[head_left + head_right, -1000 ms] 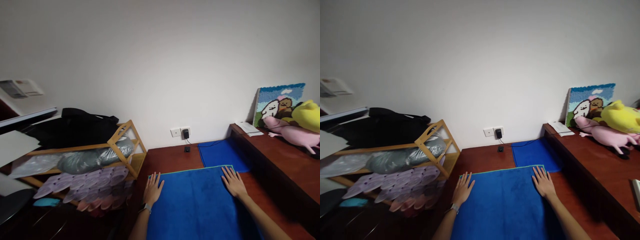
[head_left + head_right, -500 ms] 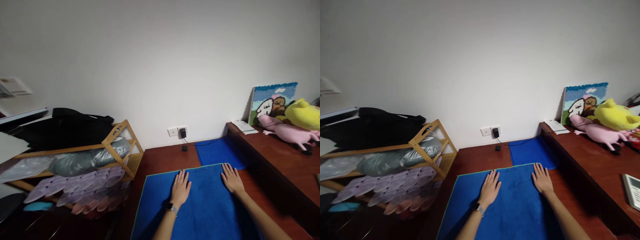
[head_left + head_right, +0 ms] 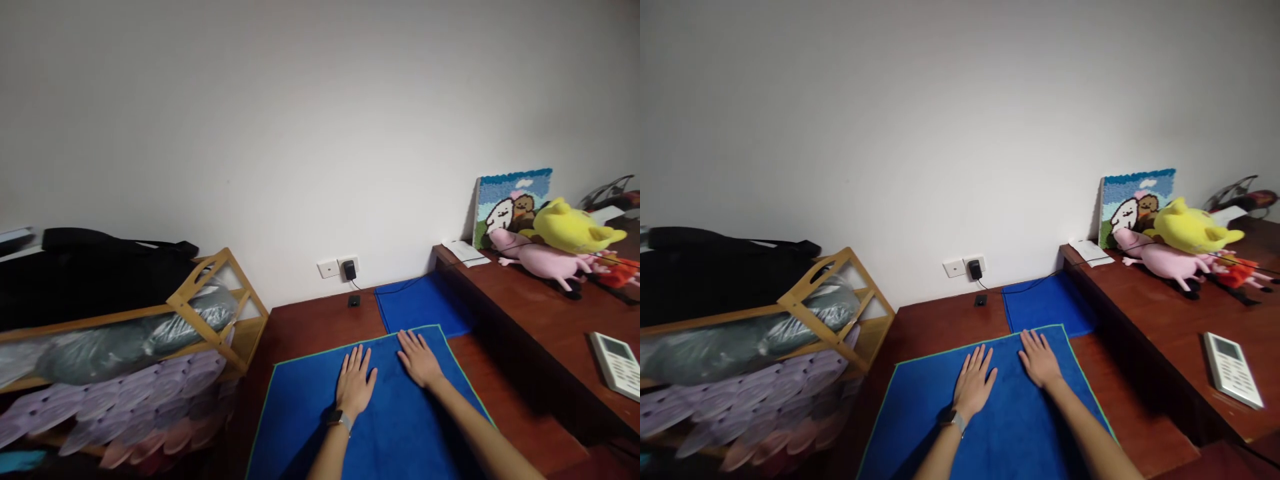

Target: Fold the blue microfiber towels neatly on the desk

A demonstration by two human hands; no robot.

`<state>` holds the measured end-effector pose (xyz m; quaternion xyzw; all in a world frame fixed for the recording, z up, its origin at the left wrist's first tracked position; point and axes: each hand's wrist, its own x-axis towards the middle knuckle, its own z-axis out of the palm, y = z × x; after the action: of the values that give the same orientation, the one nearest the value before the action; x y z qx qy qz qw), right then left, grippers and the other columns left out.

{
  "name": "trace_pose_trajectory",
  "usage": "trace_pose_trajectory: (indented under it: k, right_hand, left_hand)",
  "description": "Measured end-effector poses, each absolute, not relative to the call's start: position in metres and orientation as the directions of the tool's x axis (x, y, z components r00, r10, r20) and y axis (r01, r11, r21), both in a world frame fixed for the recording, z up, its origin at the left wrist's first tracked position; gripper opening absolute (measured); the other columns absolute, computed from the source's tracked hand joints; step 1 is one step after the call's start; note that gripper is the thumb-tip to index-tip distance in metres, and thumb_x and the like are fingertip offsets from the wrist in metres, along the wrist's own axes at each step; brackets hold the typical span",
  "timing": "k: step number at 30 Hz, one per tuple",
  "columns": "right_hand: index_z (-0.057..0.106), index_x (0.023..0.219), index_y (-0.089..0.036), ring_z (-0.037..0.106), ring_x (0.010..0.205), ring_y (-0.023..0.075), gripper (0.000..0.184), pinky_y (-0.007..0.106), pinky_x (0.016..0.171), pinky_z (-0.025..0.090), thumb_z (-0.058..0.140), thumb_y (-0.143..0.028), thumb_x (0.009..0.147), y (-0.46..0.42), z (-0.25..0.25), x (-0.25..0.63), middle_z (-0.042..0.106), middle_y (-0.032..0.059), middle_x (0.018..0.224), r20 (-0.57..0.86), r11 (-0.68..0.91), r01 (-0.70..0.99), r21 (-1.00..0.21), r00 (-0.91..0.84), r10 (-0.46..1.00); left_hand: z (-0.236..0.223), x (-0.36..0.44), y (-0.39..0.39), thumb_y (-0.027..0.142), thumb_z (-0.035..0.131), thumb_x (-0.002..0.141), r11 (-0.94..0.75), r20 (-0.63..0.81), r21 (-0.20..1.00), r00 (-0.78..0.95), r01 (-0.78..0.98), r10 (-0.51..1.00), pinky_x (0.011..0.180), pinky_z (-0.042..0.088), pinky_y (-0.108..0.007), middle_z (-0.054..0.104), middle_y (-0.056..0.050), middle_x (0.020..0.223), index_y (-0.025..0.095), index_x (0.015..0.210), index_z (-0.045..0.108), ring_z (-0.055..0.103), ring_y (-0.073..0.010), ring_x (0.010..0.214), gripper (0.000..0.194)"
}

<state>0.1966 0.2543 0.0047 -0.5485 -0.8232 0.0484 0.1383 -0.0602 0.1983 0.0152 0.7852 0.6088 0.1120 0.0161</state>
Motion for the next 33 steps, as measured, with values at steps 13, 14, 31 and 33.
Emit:
trace_pose_trajectory:
  k: [13, 14, 31, 33]
  right_hand:
    - [0.031, 0.163, -0.019, 0.026, 0.157, 0.0254, 0.066, 0.05, 0.129, 0.023, 0.02, -0.051, 0.107, 0.229, 0.005, 0.26, 0.033, 0.0062, 0.168, 0.268, 0.325, 0.911, -0.252, -0.257, 0.929]
    - [0.028, 0.164, -0.022, 0.025, 0.157, 0.0246, 0.065, 0.049, 0.129, 0.023, 0.021, -0.052, 0.107, 0.217, 0.003, 0.251, 0.032, 0.0049, 0.168, 0.28, 0.362, 0.895, -0.26, -0.289, 0.915]
    - [0.03, 0.163, -0.024, 0.029, 0.156, 0.0241, 0.066, 0.048, 0.128, 0.026, 0.021, -0.056, 0.107, 0.155, 0.009, 0.159, 0.033, 0.0052, 0.167, 0.193, 0.48, 0.823, -0.304, -0.44, 0.877]
    - [0.031, 0.163, -0.023, 0.029, 0.156, 0.0245, 0.065, 0.048, 0.128, 0.027, 0.022, -0.055, 0.107, 0.151, 0.007, 0.139, 0.033, 0.0059, 0.167, 0.168, 0.497, 0.809, -0.313, -0.468, 0.868]
  left_hand:
    - [0.033, -0.096, 0.162, 0.049, 0.026, 0.109, -0.202, 0.182, 0.175, 0.17, 0.964, 0.969, 0.129, 0.026, -0.051, 0.026, -0.004, 0.172, 0.03, 0.166, 0.019, 0.026, -0.0244, 0.158, 0.06]
    - [0.031, -0.106, 0.149, 0.049, 0.026, 0.109, -0.179, 0.185, 0.159, 0.149, 0.971, 0.971, 0.129, 0.026, -0.051, 0.026, -0.004, 0.172, 0.03, 0.166, 0.02, 0.026, -0.0246, 0.158, 0.06]
    - [0.029, -0.123, 0.104, 0.051, 0.025, 0.108, -0.185, 0.165, 0.125, 0.164, 0.975, 0.973, 0.129, 0.027, -0.048, 0.028, -0.005, 0.172, 0.026, 0.165, 0.025, 0.027, -0.0237, 0.158, 0.062]
    - [0.027, -0.091, 0.109, 0.052, 0.024, 0.108, -0.254, 0.134, 0.147, 0.235, 0.956, 0.963, 0.129, 0.028, -0.048, 0.028, -0.004, 0.172, 0.027, 0.165, 0.023, 0.027, -0.0231, 0.158, 0.062]
